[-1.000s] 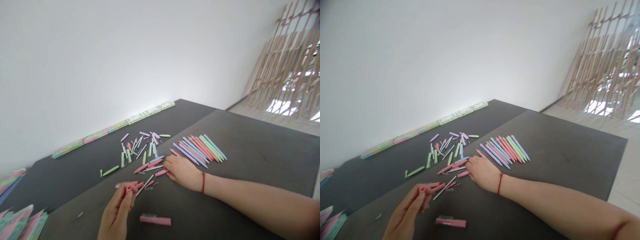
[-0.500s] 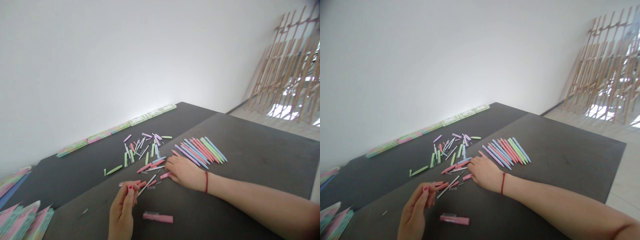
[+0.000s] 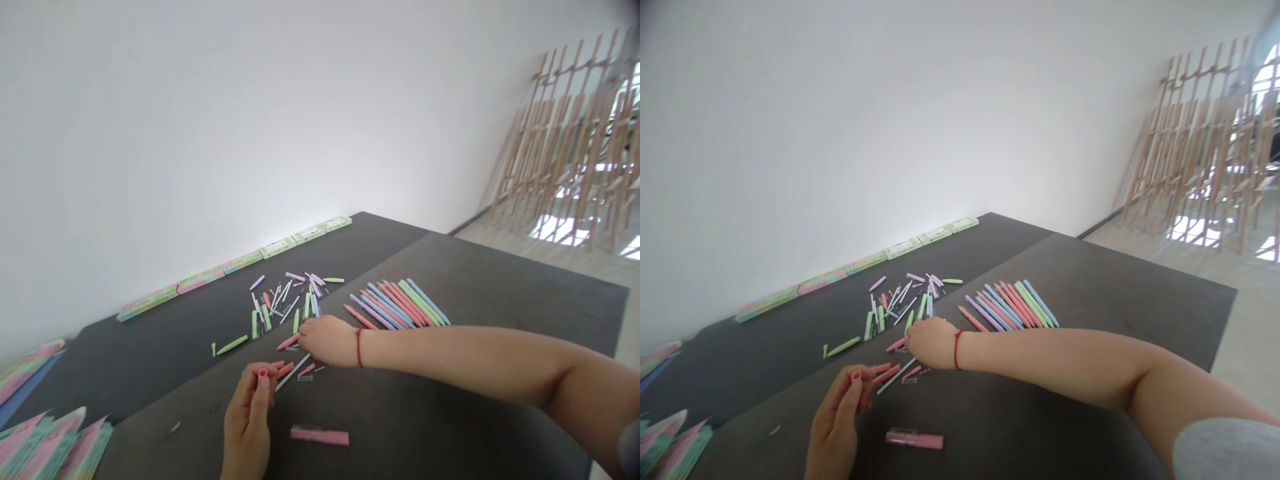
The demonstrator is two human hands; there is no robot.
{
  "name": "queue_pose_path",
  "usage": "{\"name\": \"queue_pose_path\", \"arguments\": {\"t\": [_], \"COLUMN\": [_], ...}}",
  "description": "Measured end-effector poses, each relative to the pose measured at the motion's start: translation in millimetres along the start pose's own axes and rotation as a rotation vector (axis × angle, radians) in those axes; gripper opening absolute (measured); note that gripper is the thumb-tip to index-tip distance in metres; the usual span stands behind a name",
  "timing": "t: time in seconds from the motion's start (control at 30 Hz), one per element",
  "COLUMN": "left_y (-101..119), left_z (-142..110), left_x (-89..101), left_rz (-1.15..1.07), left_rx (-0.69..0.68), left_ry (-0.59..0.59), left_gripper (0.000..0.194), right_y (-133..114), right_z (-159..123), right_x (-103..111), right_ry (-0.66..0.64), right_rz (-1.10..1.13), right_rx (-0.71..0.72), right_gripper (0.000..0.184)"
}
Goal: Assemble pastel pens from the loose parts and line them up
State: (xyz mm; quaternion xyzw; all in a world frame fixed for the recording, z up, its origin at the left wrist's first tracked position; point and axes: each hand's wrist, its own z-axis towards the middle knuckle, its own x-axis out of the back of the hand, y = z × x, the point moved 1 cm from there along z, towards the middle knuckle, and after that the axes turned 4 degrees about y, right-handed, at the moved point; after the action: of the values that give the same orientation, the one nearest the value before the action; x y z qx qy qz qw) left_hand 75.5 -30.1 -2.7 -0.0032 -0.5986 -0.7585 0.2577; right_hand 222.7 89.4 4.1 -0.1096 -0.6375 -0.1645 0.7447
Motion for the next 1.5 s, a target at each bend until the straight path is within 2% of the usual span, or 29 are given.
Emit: {"name": "queue_pose_path", "arguments": {"t": [0.17, 0.37, 0.43, 0.57, 0.77, 0.97, 1.13, 1.27, 1.5], "left_y": [1, -3, -4, -2, -5, -13, -4, 3, 5], "left_z": [0, 1, 1, 0, 0, 0, -3, -7, -9], "left_x": [2.6, 0.0, -1.2, -1.0, 2.7, 2.3, -6.9, -15.5, -18.3], "left_rz": [0.191, 0.356, 0.417, 0.483, 0.531, 0.686, 0.844, 0.955, 1.039], "left_rx": [-0.072, -0.168, -0.189, -0.244, -0.289, -0.453, -0.637, -0.609, -0.509], "left_ry": [-0.001, -0.115, -0.132, -0.131, -0.17, -0.206, -0.27, -0.37, -0.458], "left_gripper": [0.027, 0.024, 0.022, 0.023, 0.023, 0.017, 0.016, 0.017, 0.018], "right_y": [2, 5, 3, -2, -2, 2, -5, -13, -11], "right_z": [-5, -43, -55, -70, -75, -74, -70, -66, -61], "right_x": [9, 40, 48, 60, 71, 70, 61, 49, 32], "right_ry": [-0.016, 0.077, 0.121, 0.16, 0.127, 0.05, 0.03, 0.018, 0.021], "right_rz": [0.009, 0.211, 0.347, 0.546, 0.512, 0.446, 0.473, 0.507, 0.588], "right_rx": [-0.042, -0.234, -0.235, -0.208, -0.188, -0.195, -0.148, -0.135, -0.102], "right_gripper": [0.018, 0.007, 0.002, 0.006, 0.006, 0.005, 0.005, 0.004, 0.004]}}
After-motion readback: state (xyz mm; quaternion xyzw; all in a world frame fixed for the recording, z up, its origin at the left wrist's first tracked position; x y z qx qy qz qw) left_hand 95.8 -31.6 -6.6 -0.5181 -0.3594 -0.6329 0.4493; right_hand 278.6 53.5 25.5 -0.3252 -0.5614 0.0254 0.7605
